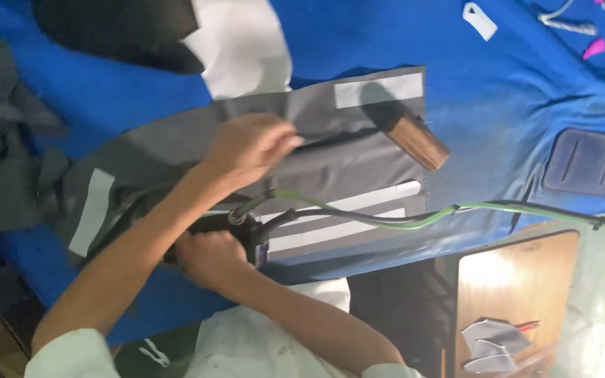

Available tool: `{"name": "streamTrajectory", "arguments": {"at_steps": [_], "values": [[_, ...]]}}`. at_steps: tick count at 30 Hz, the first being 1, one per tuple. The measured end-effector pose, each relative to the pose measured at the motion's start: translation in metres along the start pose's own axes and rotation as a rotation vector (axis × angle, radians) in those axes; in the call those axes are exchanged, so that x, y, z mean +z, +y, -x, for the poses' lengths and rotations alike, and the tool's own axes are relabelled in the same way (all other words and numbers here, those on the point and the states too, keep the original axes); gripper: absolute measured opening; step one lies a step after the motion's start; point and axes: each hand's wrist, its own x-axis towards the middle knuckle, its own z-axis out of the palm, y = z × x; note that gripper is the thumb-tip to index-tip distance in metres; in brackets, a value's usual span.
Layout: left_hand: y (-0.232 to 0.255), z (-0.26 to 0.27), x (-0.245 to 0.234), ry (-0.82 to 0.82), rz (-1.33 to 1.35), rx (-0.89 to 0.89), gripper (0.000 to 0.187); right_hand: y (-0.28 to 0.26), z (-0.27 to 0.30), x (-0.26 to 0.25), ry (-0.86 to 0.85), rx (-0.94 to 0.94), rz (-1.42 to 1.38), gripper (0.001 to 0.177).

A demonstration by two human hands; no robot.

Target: The person irons a dark grey garment on a blue ironing board using a steam iron and a wooden pressing block. They smooth the fabric, press seams, and apply white tape strips to the garment while ironing.

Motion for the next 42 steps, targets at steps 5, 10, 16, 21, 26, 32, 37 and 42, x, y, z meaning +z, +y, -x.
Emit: {"name": "streamTrajectory", "arguments": {"at_steps": [5, 10, 16, 21, 26, 32, 37, 42], "values": [[-0.014, -0.106, 0.189, -0.327, -0.329, 0.434, 0.021, -0.004, 0.004, 0.007, 0.050, 0.048, -0.025, 0.010], [0.025, -0.162, 0.261, -0.477, -0.652, 0.769, 0.066, -0.001, 0.003, 0.013, 0.009, 0.100, -0.106, 0.009], [0.022, -0.159, 0.281, -0.512, -0.734, 0.680, 0.085, -0.001, 0.003, 0.023, -0.091, 0.144, -0.177, 0.010], [0.046, -0.140, 0.123, -0.552, -0.559, 0.421, 0.088, 0.000, 0.004, 0.025, -0.223, 0.106, -0.190, 0.013], [0.023, -0.007, -0.040, -0.129, -0.585, 0.107, 0.066, 0.004, -0.025, -0.024, -0.693, 0.126, -0.158, 0.027], [-0.009, 0.281, -0.089, 0.564, -0.626, -0.381, 0.069, 0.007, -0.025, -0.006, -0.473, 0.023, -0.076, 0.027], [0.008, 0.449, -0.008, 0.605, -0.774, -0.764, 0.083, -0.022, -0.037, -0.015, -0.615, 0.006, 0.017, 0.040], [0.014, 0.480, 0.068, 0.495, -0.671, -0.839, 0.075, -0.065, -0.036, -0.021, -0.597, 0.032, 0.276, 0.033]]}}
